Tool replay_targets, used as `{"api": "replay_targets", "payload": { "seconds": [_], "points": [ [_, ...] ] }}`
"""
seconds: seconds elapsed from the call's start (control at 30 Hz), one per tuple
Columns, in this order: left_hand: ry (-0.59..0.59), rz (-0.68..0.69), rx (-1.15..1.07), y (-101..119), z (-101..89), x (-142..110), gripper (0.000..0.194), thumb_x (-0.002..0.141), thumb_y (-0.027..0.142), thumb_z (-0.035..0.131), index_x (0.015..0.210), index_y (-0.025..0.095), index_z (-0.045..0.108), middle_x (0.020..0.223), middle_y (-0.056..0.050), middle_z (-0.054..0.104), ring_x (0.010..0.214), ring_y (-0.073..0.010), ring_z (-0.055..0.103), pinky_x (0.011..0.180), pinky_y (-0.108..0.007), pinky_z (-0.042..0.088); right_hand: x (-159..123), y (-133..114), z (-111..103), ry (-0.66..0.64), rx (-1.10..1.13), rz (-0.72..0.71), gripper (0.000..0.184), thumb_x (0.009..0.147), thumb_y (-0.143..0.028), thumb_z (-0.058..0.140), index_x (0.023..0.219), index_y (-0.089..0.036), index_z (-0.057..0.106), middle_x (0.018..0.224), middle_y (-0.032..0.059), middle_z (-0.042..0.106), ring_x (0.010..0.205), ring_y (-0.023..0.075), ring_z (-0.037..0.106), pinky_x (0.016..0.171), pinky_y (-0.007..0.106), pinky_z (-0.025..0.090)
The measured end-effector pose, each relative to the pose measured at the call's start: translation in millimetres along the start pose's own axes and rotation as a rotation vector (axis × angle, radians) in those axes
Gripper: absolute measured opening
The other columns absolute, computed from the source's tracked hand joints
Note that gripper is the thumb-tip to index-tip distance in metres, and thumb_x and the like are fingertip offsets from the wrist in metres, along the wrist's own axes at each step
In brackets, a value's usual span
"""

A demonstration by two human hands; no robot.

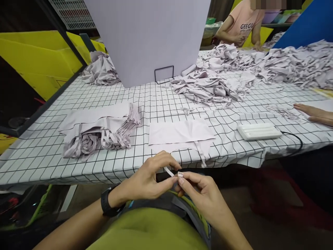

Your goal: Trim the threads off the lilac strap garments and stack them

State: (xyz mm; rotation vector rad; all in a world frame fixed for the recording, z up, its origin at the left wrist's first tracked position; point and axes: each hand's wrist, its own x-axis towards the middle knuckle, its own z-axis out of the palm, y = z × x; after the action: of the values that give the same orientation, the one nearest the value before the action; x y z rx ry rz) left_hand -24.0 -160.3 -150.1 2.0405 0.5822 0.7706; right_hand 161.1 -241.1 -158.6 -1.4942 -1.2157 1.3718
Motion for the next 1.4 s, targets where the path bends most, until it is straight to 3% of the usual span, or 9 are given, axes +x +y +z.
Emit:
{"api": "replay_targets", "payload": {
  "seconds": [0.1,0.2,0.37,0.5,0.6,0.73,0.9,1.07,1.4],
  "points": [
    [0.025,-0.067,-0.025,-8,-0.5,0,0.008,0.085,0.012,0.064,0.085,0.019,0.067,0.086,-0.003,0.07,0.088,-0.0186,0.061,0.082,-0.032,0.051,8,1,0,-0.004,-0.19,-0.088,0.032,0.093,-0.046,0.064,0.078,-0.021,0.077,0.073,0.0036,0.066,0.07,0.0187,0.061,0.064,0.027,0.05],
    [0.085,-0.146,-0.025,-13,0.1,1,0.011,0.085,0.01,0.064,0.08,0.019,0.067,0.082,-0.003,0.069,0.085,-0.0181,0.061,0.078,-0.032,0.05,15,5,2,0.029,-0.264,-0.127,0.03,0.094,-0.046,0.062,0.086,-0.024,0.081,0.091,0.0072,0.069,0.082,0.0218,0.065,0.068,0.028,0.051],
    [0.191,-0.325,-0.073,-20,-1.8,4,0.015,0.083,0.01,0.066,0.07,0.019,0.064,0.077,-0.001,0.07,0.08,-0.017,0.063,0.074,-0.03,0.05,26,2,14,0.062,-0.126,0.034,0.037,0.092,-0.054,0.063,0.097,-0.022,0.081,0.066,0.0022,0.064,0.062,0.0186,0.061,0.058,0.027,0.049],
    [0.159,-0.434,-0.128,-28,-9.7,8,0.014,0.081,0.011,0.068,0.07,0.02,0.068,0.077,0.0,0.071,0.08,-0.0167,0.064,0.074,-0.029,0.049,36,-2,21,0.097,-0.057,0.114,0.04,0.09,-0.056,0.065,0.092,-0.019,0.079,0.065,0.0009,0.061,0.053,0.0138,0.051,0.051,0.025,0.043],
    [0.101,-0.402,-0.124,-34,-17.2,13,0.013,0.081,0.01,0.068,0.072,0.019,0.068,0.077,0.001,0.071,0.08,-0.016,0.064,0.076,-0.029,0.049,45,-1,20,0.059,-0.094,0.123,0.041,0.091,-0.057,0.062,0.083,-0.019,0.076,0.061,-0.0004,0.058,0.045,0.0103,0.04,0.043,0.024,0.033],
    [0.016,-0.357,-0.076,-45,-24.6,20,0.014,0.084,0.01,0.066,0.074,0.019,0.067,0.076,0.001,0.069,0.078,-0.0154,0.062,0.076,-0.029,0.049,55,-3,15,0.054,-0.131,0.128,0.04,0.09,-0.055,0.062,0.075,-0.02,0.073,0.056,-0.0008,0.055,0.046,0.0108,0.038,0.044,0.025,0.03],
    [-0.011,-0.168,0.39,-70,-25.9,32,0.013,0.094,0.015,0.057,0.104,0.018,0.065,0.109,-0.009,0.067,0.106,-0.0256,0.056,0.091,-0.042,0.05,70,-9,12,0.174,-0.01,0.309,0.036,0.081,-0.054,0.069,0.072,-0.019,0.073,0.055,0.0008,0.058,0.043,0.0096,0.031,0.042,0.025,0.025],
    [-0.152,-0.109,0.719,-87,-22.6,46,0.012,0.096,0.014,0.053,0.094,0.018,0.064,0.104,-0.008,0.065,0.098,-0.0259,0.053,0.083,-0.041,0.046,88,-7,9,0.109,0.13,0.395,0.038,0.076,-0.055,0.073,0.068,-0.018,0.071,0.057,0.002,0.062,0.039,0.0073,0.033,0.04,0.024,0.027],
    [-0.017,-0.085,0.532,-105,-18.3,52,0.02,0.1,0.017,0.056,0.083,0.017,0.067,0.087,-0.003,0.064,0.088,-0.0198,0.054,0.077,-0.037,0.036,113,-5,10,0.137,0.23,0.438,0.037,0.07,-0.053,0.076,0.065,-0.017,0.071,0.051,0.0021,0.062,0.034,0.0027,0.024,0.035,0.021,0.016]
  ]
}}
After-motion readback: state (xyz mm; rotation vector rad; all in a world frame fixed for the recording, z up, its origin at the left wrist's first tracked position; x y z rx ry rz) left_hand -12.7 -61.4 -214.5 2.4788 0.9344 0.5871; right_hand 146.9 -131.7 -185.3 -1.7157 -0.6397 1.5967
